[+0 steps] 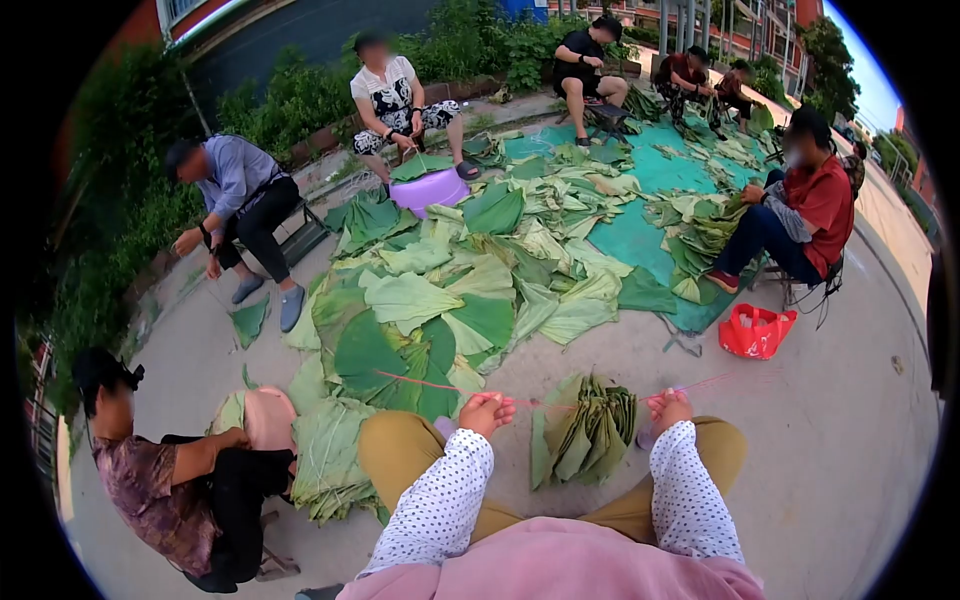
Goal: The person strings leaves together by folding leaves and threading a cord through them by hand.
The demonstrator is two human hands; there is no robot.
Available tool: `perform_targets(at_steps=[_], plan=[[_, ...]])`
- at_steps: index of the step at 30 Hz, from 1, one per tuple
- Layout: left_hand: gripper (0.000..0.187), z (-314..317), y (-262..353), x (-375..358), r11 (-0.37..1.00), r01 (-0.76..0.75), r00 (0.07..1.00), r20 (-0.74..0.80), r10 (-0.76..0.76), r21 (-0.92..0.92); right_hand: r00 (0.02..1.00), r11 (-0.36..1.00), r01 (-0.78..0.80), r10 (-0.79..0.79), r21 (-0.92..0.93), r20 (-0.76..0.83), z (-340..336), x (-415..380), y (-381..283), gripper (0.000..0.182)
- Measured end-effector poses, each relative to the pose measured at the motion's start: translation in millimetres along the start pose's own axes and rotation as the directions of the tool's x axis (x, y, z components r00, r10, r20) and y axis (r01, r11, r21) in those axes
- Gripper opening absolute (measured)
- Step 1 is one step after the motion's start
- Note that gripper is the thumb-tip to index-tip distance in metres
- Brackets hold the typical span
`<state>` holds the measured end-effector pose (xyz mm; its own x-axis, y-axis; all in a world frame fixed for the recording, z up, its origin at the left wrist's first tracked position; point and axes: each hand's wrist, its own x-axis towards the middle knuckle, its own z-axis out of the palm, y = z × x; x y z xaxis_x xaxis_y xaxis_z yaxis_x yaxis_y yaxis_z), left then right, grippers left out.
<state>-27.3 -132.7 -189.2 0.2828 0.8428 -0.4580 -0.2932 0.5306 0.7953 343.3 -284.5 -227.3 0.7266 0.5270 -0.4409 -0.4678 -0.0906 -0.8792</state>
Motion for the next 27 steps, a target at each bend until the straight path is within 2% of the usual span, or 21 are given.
perform_targets(at_steps=[3, 6, 8, 9, 11, 13, 15, 16, 17, 18, 19, 20, 21, 22, 23, 24, 26, 27], plan=[[0.012, 12.8, 16.0, -16.8, 0.997, -0.07, 0.997, 0.034, 0.071, -0.034, 0.998, 0.999, 0.044, -0.042, -0.032, 0.048, 8.2, -4.2, -39.0, 0.019], [0.012, 16.2, 13.7, -17.5, 0.998, -0.056, 0.998, 0.025, 0.057, -0.024, 0.997, 0.997, 0.053, -0.05, -0.058, 0.065, 5.8, 10.9, -46.5, 0.018], [0.013, 10.3, -1.4, -3.8, 1.0, 0.001, 1.0, 0.002, -0.001, 0.027, 0.99, 0.993, -0.119, 0.118, 0.012, 0.073, -0.5, 27.6, -28.4, 0.014], [0.013, 6.0, -11.3, 4.0, 0.995, 0.057, 0.998, -0.021, -0.056, 0.077, 0.99, 0.992, -0.123, 0.121, 0.014, 0.07, -2.8, 31.0, -12.9, 0.014], [0.014, 6.7, -20.0, 6.1, 0.993, 0.094, 0.995, -0.042, -0.091, 0.075, 0.974, 0.968, -0.227, 0.228, -0.108, -0.002, 0.0, 30.1, 11.9, 0.012], [0.015, 4.6, -26.3, 9.4, 0.986, 0.15, 0.987, -0.065, -0.145, 0.078, 0.969, 0.965, -0.249, 0.247, -0.084, -0.025, 4.1, 33.8, 16.5, 0.012], [0.019, -1.1, -26.2, 14.5, 0.992, 0.125, 0.991, -0.044, -0.124, 0.019, 0.954, 0.955, -0.292, 0.288, -0.047, -0.088, -3.9, 38.4, 21.3, 0.013], [0.018, 3.4, -21.1, 11.2, 0.992, 0.123, 0.991, -0.057, -0.121, 0.035, 0.951, 0.947, -0.31, 0.308, -0.08, -0.031, -7.9, 43.1, 17.4, 0.014], [0.019, 0.5, -22.1, 14.0, 0.991, 0.123, 0.992, -0.034, -0.121, 0.048, 0.926, 0.924, -0.373, 0.376, 0.083, -0.022, -8.2, 39.4, 11.6, 0.016], [0.019, 3.5, -20.3, 10.1, 0.992, 0.118, 0.993, -0.027, -0.117, 0.051, 0.948, 0.95, -0.305, 0.31, 0.067, -0.075, -3.8, 24.9, 6.2, 0.018], [0.02, 8.2, -18.0, 4.5, 0.992, 0.094, 0.995, -0.024, -0.092, 0.079, 0.951, 0.947, -0.3, 0.306, 0.113, -0.038, -7.5, 20.6, 7.3, 0.02], [0.021, 8.3, -18.7, 2.4, 0.992, 0.089, 0.996, -0.001, -0.089, 0.085, 0.951, 0.95, -0.293, 0.301, 0.108, -0.067, -6.8, 19.0, 10.5, 0.022], [0.022, 5.2, -21.7, 6.2, 0.991, 0.082, 0.996, 0.027, -0.085, 0.102, 0.953, 0.952, -0.302, 0.303, 0.048, -0.027, -8.4, 13.6, 9.0, 0.024], [0.023, 7.4, -21.4, 5.8, 0.99, 0.084, 0.996, 0.015, -0.087, 0.113, 0.934, 0.931, -0.35, 0.356, 0.1, -0.041, -3.8, 6.4, 3.3, 0.023], [0.023, 8.9, -21.2, 6.1, 0.988, 0.082, 0.997, -0.009, -0.082, 0.129, 0.927, 0.93, -0.366, 0.366, 0.019, -0.08, 2.0, -7.4, -7.5, 0.024], [0.023, 6.8, -23.7, 6.5, 0.987, 0.093, 0.996, -0.005, -0.093, 0.129, 0.925, 0.93, -0.368, 0.368, 0.019, -0.092, -1.8, -10.5, -5.4, 0.024], [0.022, 6.2, -22.5, 9.8, 0.989, 0.08, 0.997, 0.012, -0.082, 0.125, 0.941, 0.941, -0.335, 0.333, -0.037, -0.06, -3.3, -7.3, -3.0, 0.029], [0.022, 5.9, -22.6, 10.4, 0.989, 0.082, 0.996, 0.013, -0.084, 0.124, 0.945, 0.94, -0.327, 0.326, -0.099, -0.023, -5.0, -6.6, -2.0, 0.037]])
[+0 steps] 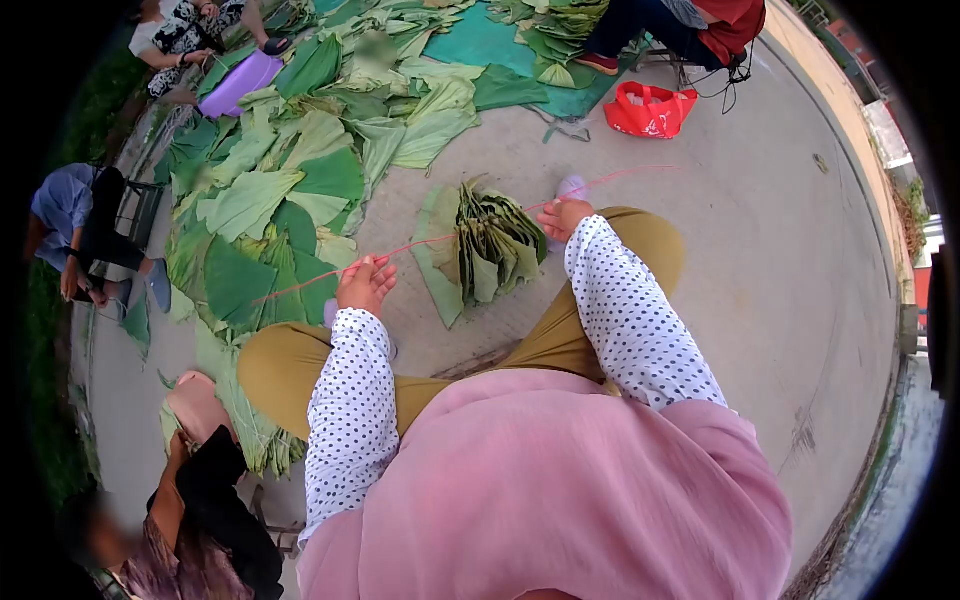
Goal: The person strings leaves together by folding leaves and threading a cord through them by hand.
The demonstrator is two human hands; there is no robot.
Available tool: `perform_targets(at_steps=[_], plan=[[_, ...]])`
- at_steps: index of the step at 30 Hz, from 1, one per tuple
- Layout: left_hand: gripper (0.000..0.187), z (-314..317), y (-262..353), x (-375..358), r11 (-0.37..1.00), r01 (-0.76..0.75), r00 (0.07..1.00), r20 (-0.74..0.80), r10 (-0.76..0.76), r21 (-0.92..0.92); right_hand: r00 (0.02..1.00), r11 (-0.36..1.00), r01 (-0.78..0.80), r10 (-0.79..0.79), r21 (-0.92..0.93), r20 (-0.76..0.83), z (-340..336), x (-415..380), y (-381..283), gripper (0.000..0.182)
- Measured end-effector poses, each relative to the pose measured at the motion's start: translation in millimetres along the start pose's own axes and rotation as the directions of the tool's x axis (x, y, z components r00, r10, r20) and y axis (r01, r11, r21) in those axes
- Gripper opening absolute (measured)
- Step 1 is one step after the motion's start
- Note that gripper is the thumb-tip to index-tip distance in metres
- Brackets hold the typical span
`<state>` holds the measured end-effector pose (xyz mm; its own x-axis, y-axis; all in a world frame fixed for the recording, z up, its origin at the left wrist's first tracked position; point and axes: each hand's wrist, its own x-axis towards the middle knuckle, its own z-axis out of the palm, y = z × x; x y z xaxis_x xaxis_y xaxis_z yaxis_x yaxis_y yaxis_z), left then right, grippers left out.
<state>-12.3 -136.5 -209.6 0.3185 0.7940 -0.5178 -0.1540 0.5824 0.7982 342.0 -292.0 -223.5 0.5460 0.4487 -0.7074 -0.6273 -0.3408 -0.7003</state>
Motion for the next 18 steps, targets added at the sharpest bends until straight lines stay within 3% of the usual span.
perform_targets(at_steps=[1, 4, 6, 7, 9, 11, 13, 15, 16, 18], plan=[[0.022, 0.0, -0.1, 0.8, 1.0, 0.007, 1.0, 0.001, -0.007, -0.004, 1.0, 1.0, -0.001, 0.001, -0.002, -0.001, -3.2, 5.7, 0.3, 0.037], [0.021, -1.7, -1.7, 3.8, 1.0, 0.014, 1.0, 0.015, -0.014, -0.018, 0.98, 0.988, -0.082, 0.057, 0.128, 0.19, -8.2, 16.8, 3.8, 0.032], [0.02, 0.3, -3.3, 5.2, 1.0, 0.012, 0.999, 0.039, -0.011, -0.029, 0.948, 0.974, 0.101, -0.033, -0.202, 0.315, 7.2, -2.9, -4.0, 0.038], [0.021, 1.5, -2.7, 4.5, 1.0, 0.008, 1.0, 0.02, -0.008, -0.024, 0.951, 0.974, 0.101, -0.035, -0.202, 0.309, 17.4, -20.6, -6.5, 0.038], [0.021, 1.7, -0.3, 2.7, 1.0, 0.007, 1.0, 0.004, -0.007, -0.019, 0.932, 0.801, 0.332, -0.196, -0.499, 0.306, 45.6, -63.4, -9.4, 0.037], [0.023, 3.3, -0.6, 0.9, 1.0, 0.012, 1.0, -0.016, -0.013, -0.017, 0.806, 0.595, 0.576, -0.302, -0.56, 0.508, 61.1, -81.5, -11.3, 0.032], [0.022, 4.2, -3.2, 1.0, 1.0, 0.026, 1.0, -0.006, -0.026, -0.003, 0.653, 0.221, 0.757, -0.304, -0.615, 0.694, 90.0, -132.0, -29.1, 0.034], [0.021, -6.9, -8.0, 11.0, 1.0, 0.016, 1.0, -0.012, -0.016, 0.009, 0.446, 0.083, 0.894, -0.266, -0.441, 0.855, 122.0, -204.3, -50.0, 0.031], [0.023, -22.5, -25.5, 26.6, 0.981, -0.194, 0.96, 0.205, 0.189, 0.005, 0.266, -0.01, 0.961, -0.244, -0.277, 0.932, 137.4, -236.1, -54.7, 0.028], [0.023, -21.2, -14.3, 17.8, 0.983, -0.177, 0.96, 0.229, 0.162, 0.048, 0.002, -0.169, 0.985, -0.104, -0.02, 0.995, 156.1, -328.2, -80.2, 0.027]])
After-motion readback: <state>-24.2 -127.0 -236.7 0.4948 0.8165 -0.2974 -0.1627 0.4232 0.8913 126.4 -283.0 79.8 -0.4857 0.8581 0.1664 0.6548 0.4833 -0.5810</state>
